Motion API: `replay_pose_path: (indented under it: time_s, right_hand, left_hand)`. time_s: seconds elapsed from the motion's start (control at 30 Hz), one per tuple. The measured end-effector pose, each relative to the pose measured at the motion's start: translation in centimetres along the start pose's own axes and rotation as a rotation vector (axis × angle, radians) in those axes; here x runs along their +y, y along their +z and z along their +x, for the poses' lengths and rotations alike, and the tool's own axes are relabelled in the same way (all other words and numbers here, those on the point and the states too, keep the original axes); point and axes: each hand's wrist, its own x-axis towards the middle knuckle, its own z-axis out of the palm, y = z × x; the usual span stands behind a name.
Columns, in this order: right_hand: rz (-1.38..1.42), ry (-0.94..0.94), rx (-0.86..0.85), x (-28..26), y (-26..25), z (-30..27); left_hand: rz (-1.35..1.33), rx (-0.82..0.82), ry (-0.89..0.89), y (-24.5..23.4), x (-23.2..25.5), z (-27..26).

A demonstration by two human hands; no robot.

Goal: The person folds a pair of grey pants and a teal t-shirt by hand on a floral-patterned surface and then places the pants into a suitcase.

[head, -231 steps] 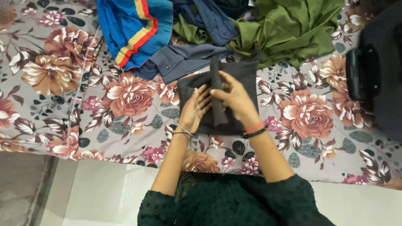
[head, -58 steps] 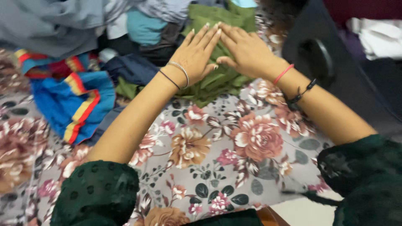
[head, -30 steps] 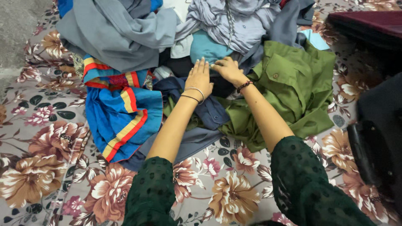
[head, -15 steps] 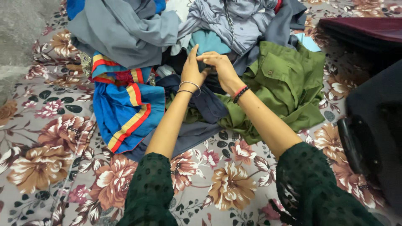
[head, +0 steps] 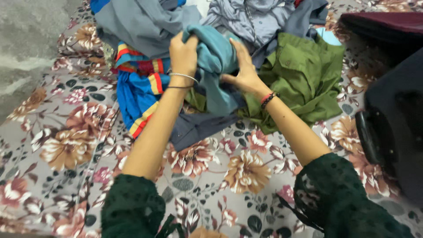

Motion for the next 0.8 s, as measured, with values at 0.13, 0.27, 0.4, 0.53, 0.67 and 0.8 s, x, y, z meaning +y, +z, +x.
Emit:
replay_pose_path:
  time_s: [0.13,0.27,0.4,0.53,0.67,0.8]
  right_hand:
    - [0.651,0.541,-0.265,-4.3,-0.3,-2.6]
    - [1.093,0.554,-0.199,-9.3,-3.7,-5.6]
    - [1.063,0.692,-0.289,-12.1,-10.6,-8.6]
    - [0.873,0.889,-0.323,-10.0,-14.9,-11.5]
    - [0.425,0.837,-0.415,-4.3,-15.0,-16.2]
    - [-0.411,0.434,-0.364,-3.0,-14.8,-22.7]
  left_hand:
    - [-0.283,-0.152,-0.17,-3.8,4.5,0.1]
    - [-0.013,-0.467,-0.16,-11.3,10.8,-3.4]
    - [-0.221,-0.638,-0.552,-15.0,14.4,-6.7]
    - [0.249,-0.789,-0.555,-16.6,10.5,-10.9]
    - [0.551,-0.6,0.042,-14.8,2.4,-15.2]
    - [0.583,-0.689,0.131,-11.9,0.4,-21.6]
